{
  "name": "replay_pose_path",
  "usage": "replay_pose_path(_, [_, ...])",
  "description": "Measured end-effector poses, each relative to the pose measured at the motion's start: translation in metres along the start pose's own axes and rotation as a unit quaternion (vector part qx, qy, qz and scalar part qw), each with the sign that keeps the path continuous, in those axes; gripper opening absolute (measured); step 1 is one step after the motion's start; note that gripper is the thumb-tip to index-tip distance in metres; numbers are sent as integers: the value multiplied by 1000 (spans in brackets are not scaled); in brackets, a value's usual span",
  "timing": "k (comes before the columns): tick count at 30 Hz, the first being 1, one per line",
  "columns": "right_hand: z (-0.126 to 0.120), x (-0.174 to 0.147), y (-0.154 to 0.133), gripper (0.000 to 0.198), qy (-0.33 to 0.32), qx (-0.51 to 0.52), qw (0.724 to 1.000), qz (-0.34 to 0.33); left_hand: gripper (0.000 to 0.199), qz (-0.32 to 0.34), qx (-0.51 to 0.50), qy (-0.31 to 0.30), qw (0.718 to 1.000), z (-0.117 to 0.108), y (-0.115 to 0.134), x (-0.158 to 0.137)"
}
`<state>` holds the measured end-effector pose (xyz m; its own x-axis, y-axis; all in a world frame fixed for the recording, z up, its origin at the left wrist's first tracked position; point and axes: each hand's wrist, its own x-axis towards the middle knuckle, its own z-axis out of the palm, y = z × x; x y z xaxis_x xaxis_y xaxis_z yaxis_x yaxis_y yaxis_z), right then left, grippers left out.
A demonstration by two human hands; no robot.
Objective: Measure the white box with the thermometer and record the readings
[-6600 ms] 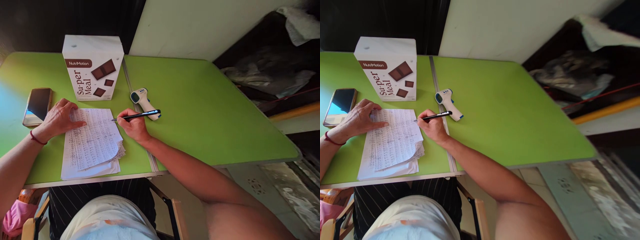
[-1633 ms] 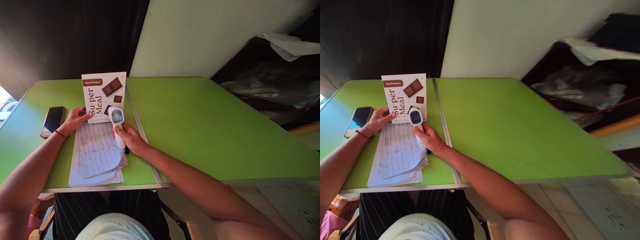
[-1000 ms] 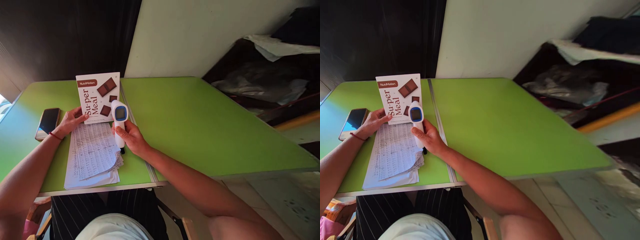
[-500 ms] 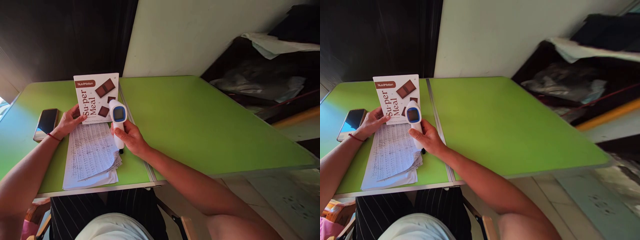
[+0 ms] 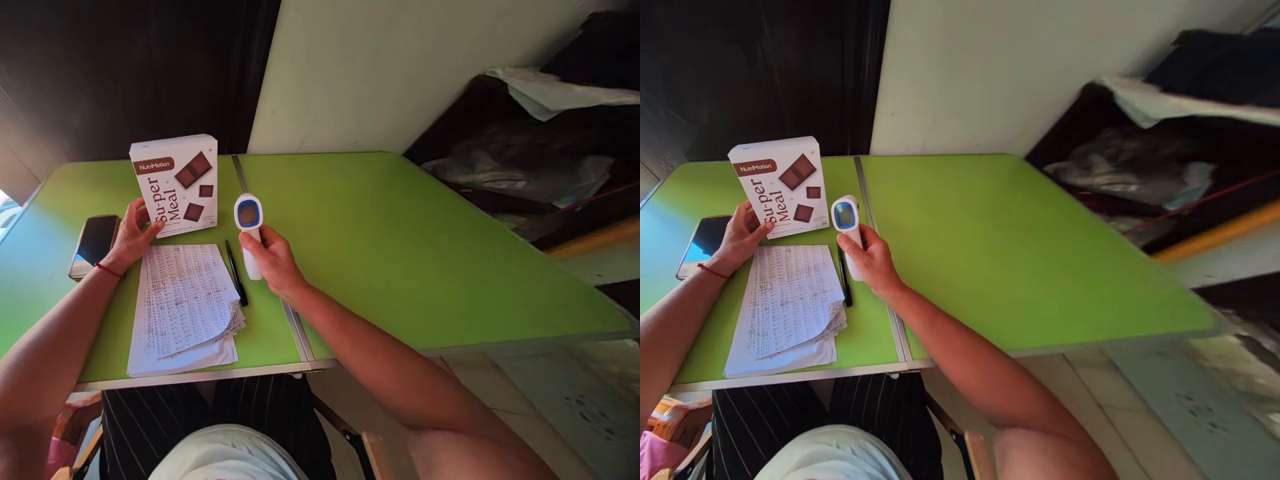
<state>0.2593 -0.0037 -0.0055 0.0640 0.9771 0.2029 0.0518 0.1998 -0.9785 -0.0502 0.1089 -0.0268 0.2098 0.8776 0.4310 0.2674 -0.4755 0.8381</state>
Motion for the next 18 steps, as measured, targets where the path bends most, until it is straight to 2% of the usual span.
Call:
replay_pose_path(2, [-14, 11, 4, 47, 16, -117, 993, -27, 83, -1, -5, 1, 1000, 0, -3, 1])
replay_pose_path(4, [-31, 22, 9, 37, 34, -261, 964, -34, 83, -1, -8, 1, 1000, 0, -5, 1])
replay_pose_path(6, [-46, 31, 15, 31, 49, -375, 926, -4, 83, -1, -7, -2, 1000, 1, -5, 2])
replay_pose_path(8, [-59, 37, 23, 31, 55, -444, 893, 35, 83, 0, -3, -4, 1000, 3, -4, 1])
replay_pose_path(11, [-71, 41, 32, 34, 48, -486, 869, 76, 80, 6, 13, -4, 1000, 4, -2, 1])
replay_pose_path(14, [-75, 40, 32, 39, 50, -498, 861, 87, 74, -2, 42, 5, 999, 4, 0, 0])
replay_pose_path(18, [-65, 31, 17, 45, 65, -503, 862, -8, 59, -40, 98, 31, 994, 2, 4, -1])
